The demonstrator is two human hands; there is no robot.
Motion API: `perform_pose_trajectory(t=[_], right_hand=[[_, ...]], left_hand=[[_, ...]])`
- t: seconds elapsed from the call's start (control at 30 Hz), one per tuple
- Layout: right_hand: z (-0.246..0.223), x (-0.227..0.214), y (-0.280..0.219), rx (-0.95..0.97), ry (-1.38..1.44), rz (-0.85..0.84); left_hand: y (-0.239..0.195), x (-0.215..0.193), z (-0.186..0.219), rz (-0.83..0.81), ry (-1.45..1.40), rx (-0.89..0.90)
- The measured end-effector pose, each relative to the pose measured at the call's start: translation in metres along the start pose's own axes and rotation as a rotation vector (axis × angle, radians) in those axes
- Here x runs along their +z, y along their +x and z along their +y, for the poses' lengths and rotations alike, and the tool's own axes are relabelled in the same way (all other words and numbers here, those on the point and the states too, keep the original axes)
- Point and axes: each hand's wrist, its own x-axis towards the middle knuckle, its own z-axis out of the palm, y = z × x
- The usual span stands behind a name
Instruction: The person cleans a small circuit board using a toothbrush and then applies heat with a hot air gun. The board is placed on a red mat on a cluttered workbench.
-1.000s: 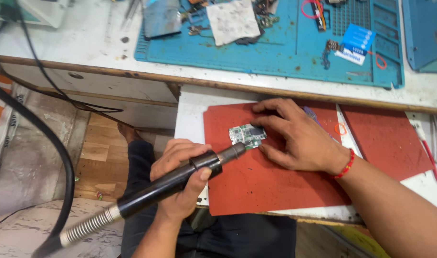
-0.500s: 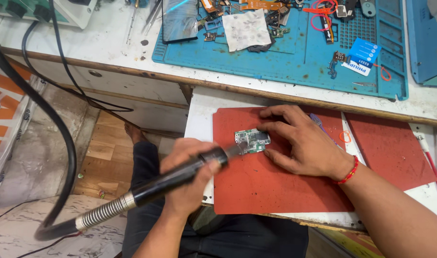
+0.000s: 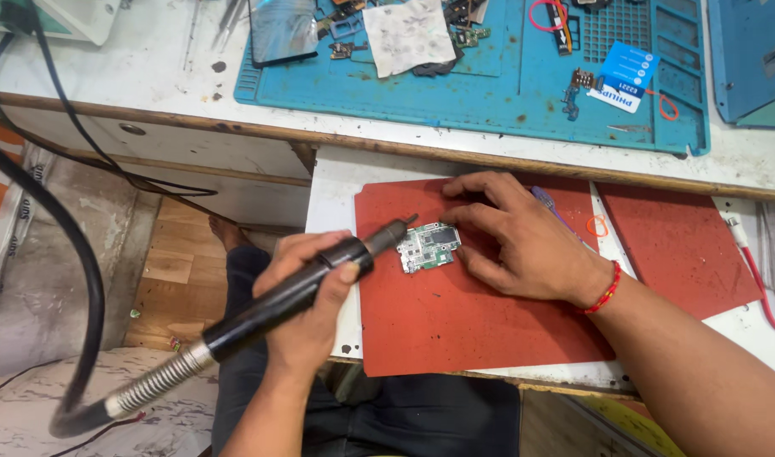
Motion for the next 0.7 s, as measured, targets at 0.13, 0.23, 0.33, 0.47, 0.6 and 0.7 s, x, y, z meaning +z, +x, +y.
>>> perform_pose_trajectory(t=[0.13, 0.23, 0.33, 0.47, 0.6, 0.7], right_hand=[[-0.003, -0.001, 0.001, -0.021, -0.027, 0.01], [-0.001, -0.001, 0.002, -0.033, -0.045, 0.013], [-0.001, 0.002, -0.001, -0.048, -0.053, 0.009], [0.001, 0.003, 0.0, -0.056, -0.072, 0.004], [0.003, 0.005, -0.002, -0.061, -0.042, 0.004], [0.004, 0.005, -0.002, -0.062, -0.049, 0.01]], left_hand=[[0.003, -0.002, 0.007, -0.116, -0.014, 0.132], [0.001, 0.004, 0.01, 0.163, 0.062, -0.142], [0.003, -0.004, 0.009, -0.115, -0.045, 0.121], [-0.005, 0.002, 0.007, 0.036, 0.032, -0.033], [-0.008, 0.002, 0.004, -0.021, -0.006, 0.053], [-0.006, 0.001, 0.006, 0.024, 0.024, -0.006]])
